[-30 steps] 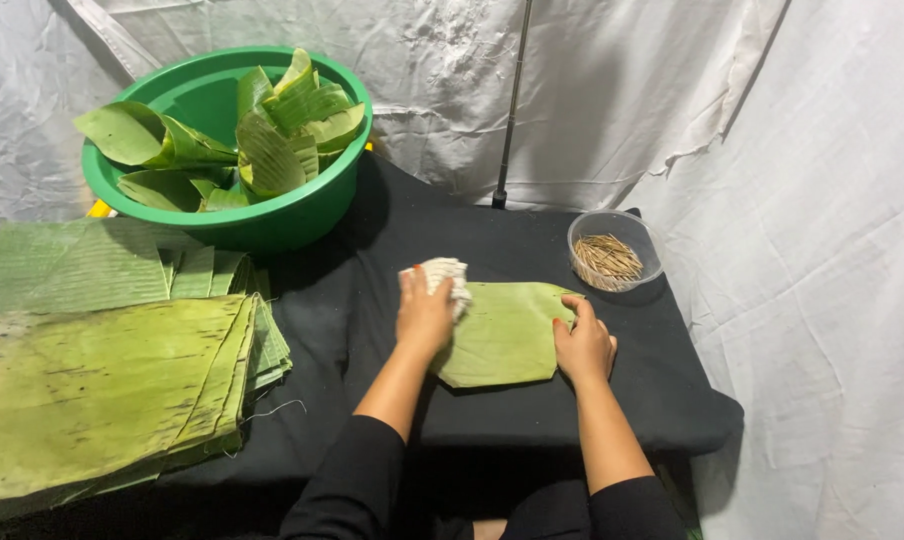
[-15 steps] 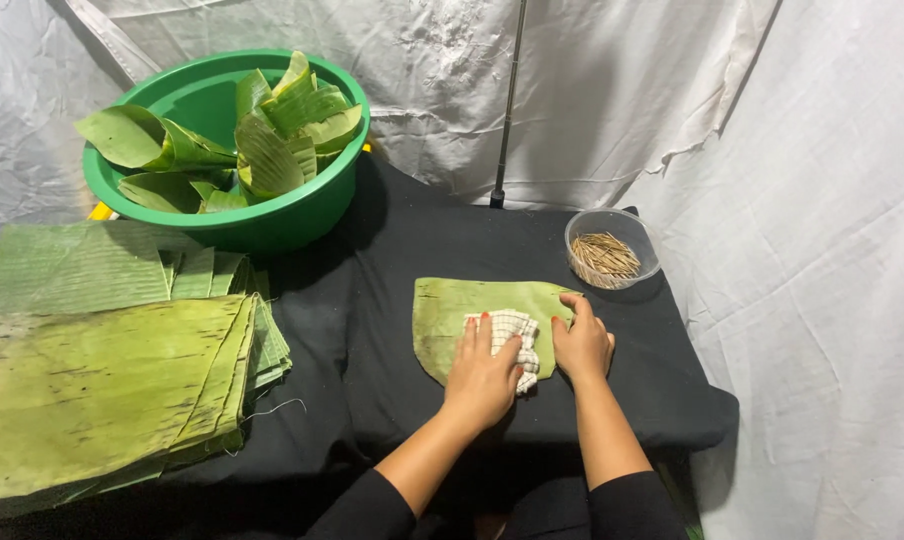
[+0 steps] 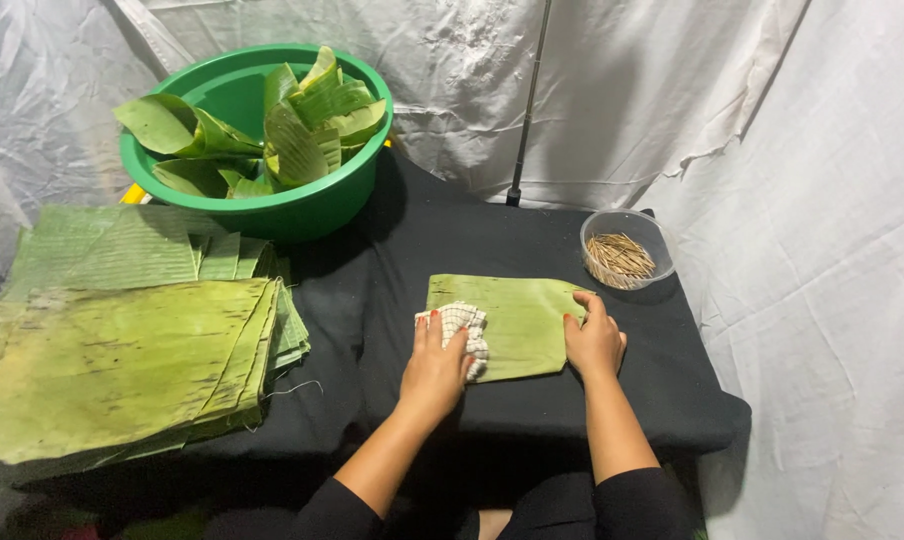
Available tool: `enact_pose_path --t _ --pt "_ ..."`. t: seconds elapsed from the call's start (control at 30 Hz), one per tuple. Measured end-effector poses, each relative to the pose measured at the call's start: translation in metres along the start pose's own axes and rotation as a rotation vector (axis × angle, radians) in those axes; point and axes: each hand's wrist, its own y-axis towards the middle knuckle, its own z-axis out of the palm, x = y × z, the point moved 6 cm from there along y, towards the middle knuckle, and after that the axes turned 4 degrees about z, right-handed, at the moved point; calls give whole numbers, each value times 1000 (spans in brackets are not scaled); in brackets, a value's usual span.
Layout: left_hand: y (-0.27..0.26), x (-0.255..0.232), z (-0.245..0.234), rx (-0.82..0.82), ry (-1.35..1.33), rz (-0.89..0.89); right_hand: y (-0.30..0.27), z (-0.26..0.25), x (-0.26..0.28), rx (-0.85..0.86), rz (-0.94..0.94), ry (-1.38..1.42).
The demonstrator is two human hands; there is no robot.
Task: Cleaning banana leaves with a cloth and folding them into conical shapes for food packaging.
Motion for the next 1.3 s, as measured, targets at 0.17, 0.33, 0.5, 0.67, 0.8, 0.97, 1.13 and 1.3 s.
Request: enact_pose_path --t 0.17,0.33,0.5,0.67,0.8,0.97,1.13,1.3 --pt "3 25 -29 -152 56 31 1 3 -4 4 4 5" --pt "24 45 -101 -343 155 98 2 4 -5 -8 2 18" --pt "32 118 -67 -135 464 -95 2 4 -4 -15 0 12" --pt "22 48 -86 26 293 110 -1 -1 0 0 15 38" --pt "13 30 -66 207 126 363 3 0 -2 11 13 114" --pt "9 31 -43 177 111 423 7 -3 -10 -46 -17 243" --pt "8 38 -27 80 102 495 -16 -42 -7 -153 -233 306" --pt "10 49 -11 -81 57 548 -51 -54 8 113 -687 127"
